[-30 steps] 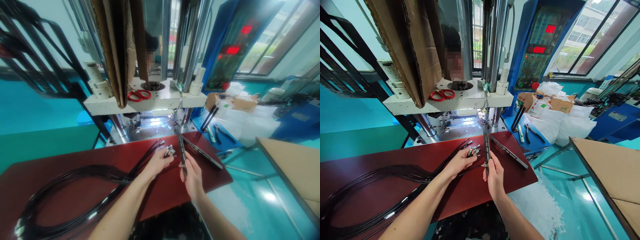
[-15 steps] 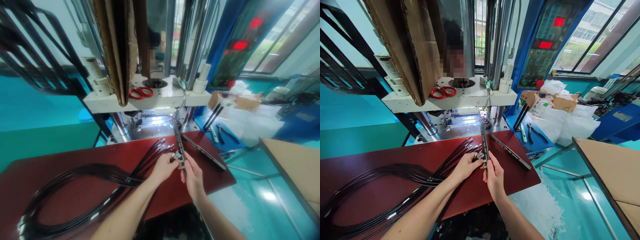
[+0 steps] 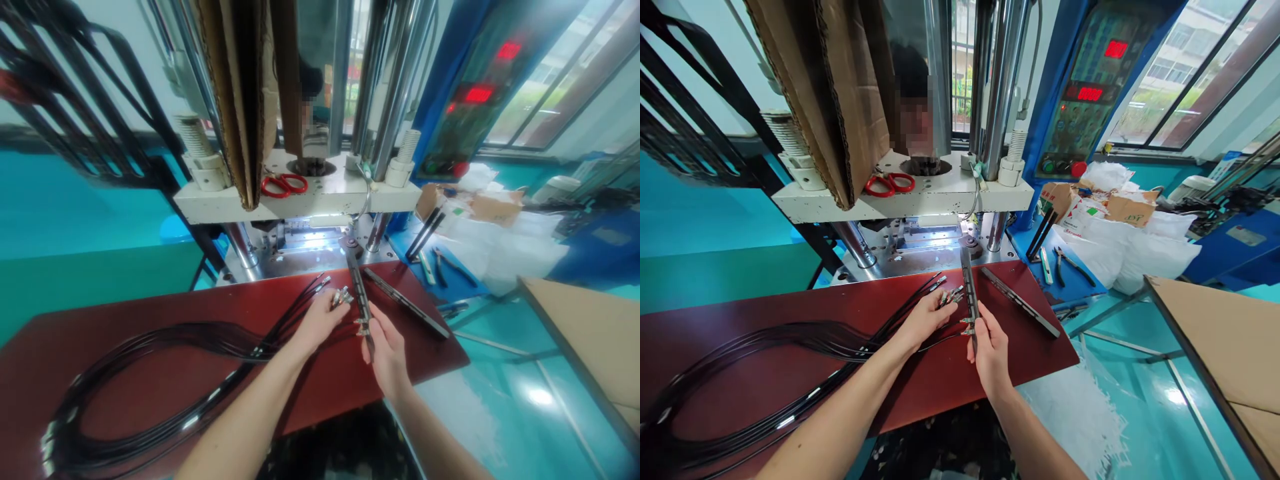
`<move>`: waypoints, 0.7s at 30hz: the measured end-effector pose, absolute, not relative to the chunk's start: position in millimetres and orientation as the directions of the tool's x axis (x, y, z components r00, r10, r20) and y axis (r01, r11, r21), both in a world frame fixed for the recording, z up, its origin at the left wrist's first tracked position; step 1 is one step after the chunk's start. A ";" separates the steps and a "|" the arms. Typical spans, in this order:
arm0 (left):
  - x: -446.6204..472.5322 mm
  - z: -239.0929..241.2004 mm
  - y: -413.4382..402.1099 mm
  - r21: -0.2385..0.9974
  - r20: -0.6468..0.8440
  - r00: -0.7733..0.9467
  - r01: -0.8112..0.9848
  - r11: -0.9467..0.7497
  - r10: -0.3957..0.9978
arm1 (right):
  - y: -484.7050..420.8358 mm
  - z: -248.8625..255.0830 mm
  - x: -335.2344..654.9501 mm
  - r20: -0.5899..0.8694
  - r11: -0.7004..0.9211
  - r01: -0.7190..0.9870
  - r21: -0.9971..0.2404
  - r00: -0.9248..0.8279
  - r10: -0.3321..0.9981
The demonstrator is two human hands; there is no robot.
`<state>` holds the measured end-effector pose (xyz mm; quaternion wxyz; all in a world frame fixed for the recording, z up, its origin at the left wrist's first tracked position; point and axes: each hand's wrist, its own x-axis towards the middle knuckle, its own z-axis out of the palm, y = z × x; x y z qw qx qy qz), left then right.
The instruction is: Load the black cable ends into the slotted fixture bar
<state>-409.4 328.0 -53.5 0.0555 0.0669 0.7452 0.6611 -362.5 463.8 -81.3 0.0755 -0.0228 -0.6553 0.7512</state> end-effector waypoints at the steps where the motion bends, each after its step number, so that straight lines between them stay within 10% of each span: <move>1: -409.2 -54.6 328.0 0.984 0.051 -0.983 0.080 0.162 0.177 | 463.9 -81.5 -362.1 0.064 -0.129 -0.083 -0.988 -0.988 0.142; 7: -409.8 -58.2 328.7 0.948 0.056 -0.965 0.132 0.290 0.257 | 462.8 -79.2 -360.8 0.055 -0.123 -0.073 -0.990 -0.988 0.144; 21: -408.9 -54.5 334.2 0.992 -0.107 -0.961 -0.118 -0.031 0.256 | 461.7 -77.4 -361.3 0.080 -0.031 -0.084 -0.996 -0.989 0.122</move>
